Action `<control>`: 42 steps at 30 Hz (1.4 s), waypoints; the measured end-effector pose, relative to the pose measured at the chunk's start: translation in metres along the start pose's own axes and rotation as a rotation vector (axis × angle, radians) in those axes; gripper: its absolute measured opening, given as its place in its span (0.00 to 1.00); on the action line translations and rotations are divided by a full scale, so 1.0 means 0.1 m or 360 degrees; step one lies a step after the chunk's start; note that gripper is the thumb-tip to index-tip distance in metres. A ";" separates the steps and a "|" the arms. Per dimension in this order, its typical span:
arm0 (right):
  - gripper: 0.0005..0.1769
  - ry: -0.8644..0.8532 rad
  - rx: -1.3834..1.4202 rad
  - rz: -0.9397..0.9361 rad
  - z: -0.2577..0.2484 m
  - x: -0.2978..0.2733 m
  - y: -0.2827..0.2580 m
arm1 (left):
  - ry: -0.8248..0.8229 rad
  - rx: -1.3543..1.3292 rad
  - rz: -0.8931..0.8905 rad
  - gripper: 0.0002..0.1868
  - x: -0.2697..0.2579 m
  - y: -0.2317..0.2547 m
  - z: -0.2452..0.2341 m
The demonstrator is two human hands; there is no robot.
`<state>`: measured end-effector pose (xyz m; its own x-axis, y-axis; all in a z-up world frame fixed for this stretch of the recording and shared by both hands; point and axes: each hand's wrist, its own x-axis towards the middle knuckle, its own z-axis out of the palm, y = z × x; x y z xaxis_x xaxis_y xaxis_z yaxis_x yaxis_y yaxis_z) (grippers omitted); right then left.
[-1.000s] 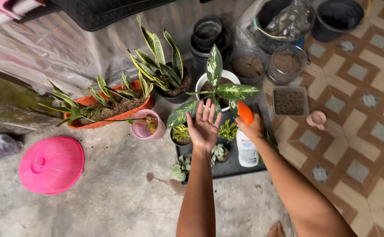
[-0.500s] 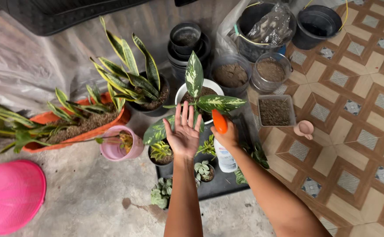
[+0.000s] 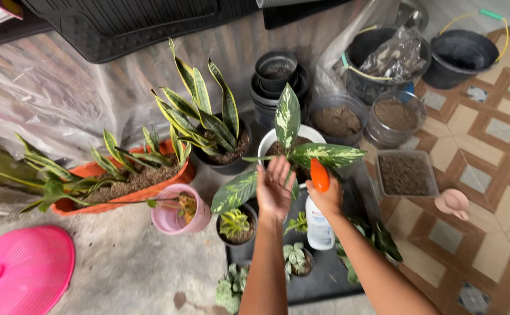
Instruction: The person waters and maintains several indoor potted plants by spraying them with a spray bottle and checking their leaves by hand.
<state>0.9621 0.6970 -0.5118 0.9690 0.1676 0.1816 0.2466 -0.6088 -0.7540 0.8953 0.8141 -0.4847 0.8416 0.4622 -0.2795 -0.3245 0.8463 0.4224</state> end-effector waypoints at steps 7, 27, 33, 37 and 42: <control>0.13 -0.0142 0.0614 0.0251 0.11 0.00 0.06 | 0.0308 0.0387 -0.0189 0.31 0.93 -0.84 -0.81; 0.07 -0.0119 0.0315 -0.0044 0.25 0.31 0.43 | -0.0319 0.0222 -0.0097 0.07 1.41 -1.40 -0.79; 0.09 -0.0400 0.0933 -0.0200 0.14 0.27 0.54 | -0.0308 0.0225 -0.0117 0.04 1.44 -1.44 -0.82; 0.07 -0.0252 0.0625 -0.0055 0.12 0.18 0.58 | -0.0338 0.0126 -0.0097 0.05 1.51 -1.57 -0.88; 0.07 -0.0376 0.0895 -0.0148 0.10 0.11 0.62 | -0.0448 0.0108 -0.0010 0.04 1.63 -1.67 -0.94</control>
<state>0.9875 0.6687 -0.5634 0.8984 0.4064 0.1663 0.2214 -0.0923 -0.9708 1.0455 0.7732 -0.6817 0.9332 0.3574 -0.0361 -0.2973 0.8249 0.4807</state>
